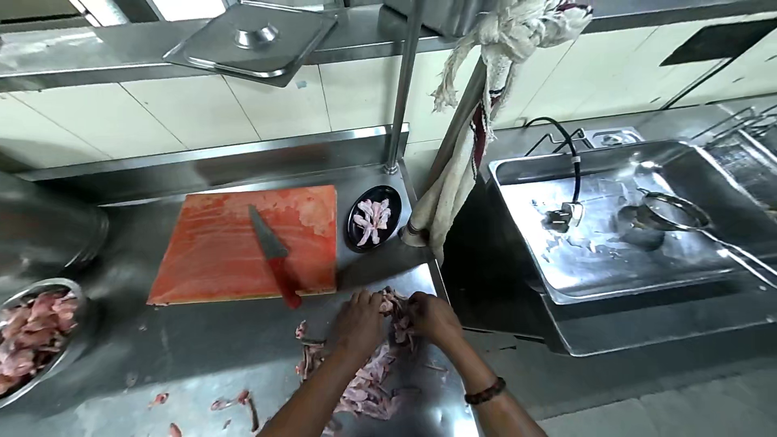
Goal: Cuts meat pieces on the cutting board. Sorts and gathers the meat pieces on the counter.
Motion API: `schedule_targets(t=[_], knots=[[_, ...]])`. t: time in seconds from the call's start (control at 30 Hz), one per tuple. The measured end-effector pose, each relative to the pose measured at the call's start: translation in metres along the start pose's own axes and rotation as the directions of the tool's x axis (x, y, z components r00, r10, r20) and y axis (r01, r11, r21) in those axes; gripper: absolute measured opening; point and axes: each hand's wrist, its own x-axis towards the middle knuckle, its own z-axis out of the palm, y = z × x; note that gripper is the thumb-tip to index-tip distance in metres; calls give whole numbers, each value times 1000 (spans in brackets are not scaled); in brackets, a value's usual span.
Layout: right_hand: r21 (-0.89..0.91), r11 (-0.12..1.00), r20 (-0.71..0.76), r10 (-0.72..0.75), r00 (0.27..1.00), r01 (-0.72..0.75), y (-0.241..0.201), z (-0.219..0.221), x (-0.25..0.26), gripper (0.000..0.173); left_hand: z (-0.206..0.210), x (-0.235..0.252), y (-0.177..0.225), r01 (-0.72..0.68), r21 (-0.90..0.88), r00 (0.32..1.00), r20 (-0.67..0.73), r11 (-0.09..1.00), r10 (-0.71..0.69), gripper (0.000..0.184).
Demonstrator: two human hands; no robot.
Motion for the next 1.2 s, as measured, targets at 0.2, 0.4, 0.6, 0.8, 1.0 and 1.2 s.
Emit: schedule_targets(t=[0.2, 0.4, 0.6, 0.8, 1.0, 1.2], knots=[[-291, 953, 59, 104, 993, -83, -48, 17, 1, 40, 6, 2, 2, 75, 52, 997, -10, 996, -75, 39], [20, 999, 101, -31, 994, 29, -9, 7, 4, 48, -11, -29, -33, 69, -326, 992, -80, 943, -100, 42], [348, 935, -135, -25, 991, 71, 17, 1, -13, 32, -1, -53, -57, 101, -531, 990, -32, 841, -139, 44], [-10, 999, -88, 39, 995, -40, -2, 9, -23, 30, 14, -60, -56, 117, -722, 986, 0, 682, -169, 38], [-224, 974, 57, 53, 997, -39, -41, 20, -2, 40, 10, -60, -51, 139, -846, 982, 52, 514, -179, 33], [547, 829, -155, -40, 987, 119, 8, 0, -11, 36, 8, -59, -48, 74, -880, 985, -8, 470, -170, 41]])
